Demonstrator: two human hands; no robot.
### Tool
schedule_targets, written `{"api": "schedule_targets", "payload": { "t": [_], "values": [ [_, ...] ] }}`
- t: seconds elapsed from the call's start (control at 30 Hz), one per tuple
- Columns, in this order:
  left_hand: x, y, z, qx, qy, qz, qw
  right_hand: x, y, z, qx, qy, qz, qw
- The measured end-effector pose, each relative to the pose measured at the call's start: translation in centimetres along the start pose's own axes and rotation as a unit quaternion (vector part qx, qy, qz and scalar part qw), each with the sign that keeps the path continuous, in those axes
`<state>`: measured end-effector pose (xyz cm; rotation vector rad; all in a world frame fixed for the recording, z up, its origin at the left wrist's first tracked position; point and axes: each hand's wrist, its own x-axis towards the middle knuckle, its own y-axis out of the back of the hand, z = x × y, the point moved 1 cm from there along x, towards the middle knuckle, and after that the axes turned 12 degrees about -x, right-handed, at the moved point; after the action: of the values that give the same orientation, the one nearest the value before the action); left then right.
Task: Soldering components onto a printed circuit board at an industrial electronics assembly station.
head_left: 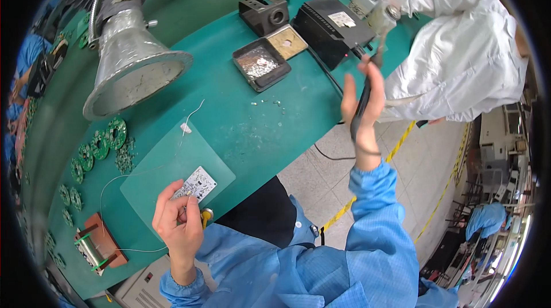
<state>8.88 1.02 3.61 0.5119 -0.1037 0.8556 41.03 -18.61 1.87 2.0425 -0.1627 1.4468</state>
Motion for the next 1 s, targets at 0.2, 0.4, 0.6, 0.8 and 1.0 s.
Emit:
{"api": "schedule_targets", "payload": {
  "t": [0.2, 0.4, 0.6, 0.8, 1.0],
  "values": [
    [0.1, -0.2, 0.0, 0.011, -0.012, 0.004, 1.0, 1.1, -1.2, 6.7, -0.044, 0.016, -0.025, 0.999],
    [-0.1, -0.3, -0.2, 0.022, -0.014, 0.005, 1.0, 1.2, -1.4, 7.4, -0.073, 0.024, 0.0, 0.997],
    [-0.5, -0.1, -0.3, 0.019, 0.0, 0.026, 0.999, 1.0, -1.9, 7.2, -0.082, 0.038, -0.005, 0.996],
    [0.3, 0.4, -0.6, -0.004, -0.076, 0.028, 0.997, 0.8, 0.3, 3.6, -0.101, -0.01, -0.045, 0.994],
    [0.7, 1.0, -1.8, -0.03, -0.069, 0.03, 0.997, -2.7, 3.9, -9.8, 0.328, -0.048, -0.169, 0.928]
  ]
}}
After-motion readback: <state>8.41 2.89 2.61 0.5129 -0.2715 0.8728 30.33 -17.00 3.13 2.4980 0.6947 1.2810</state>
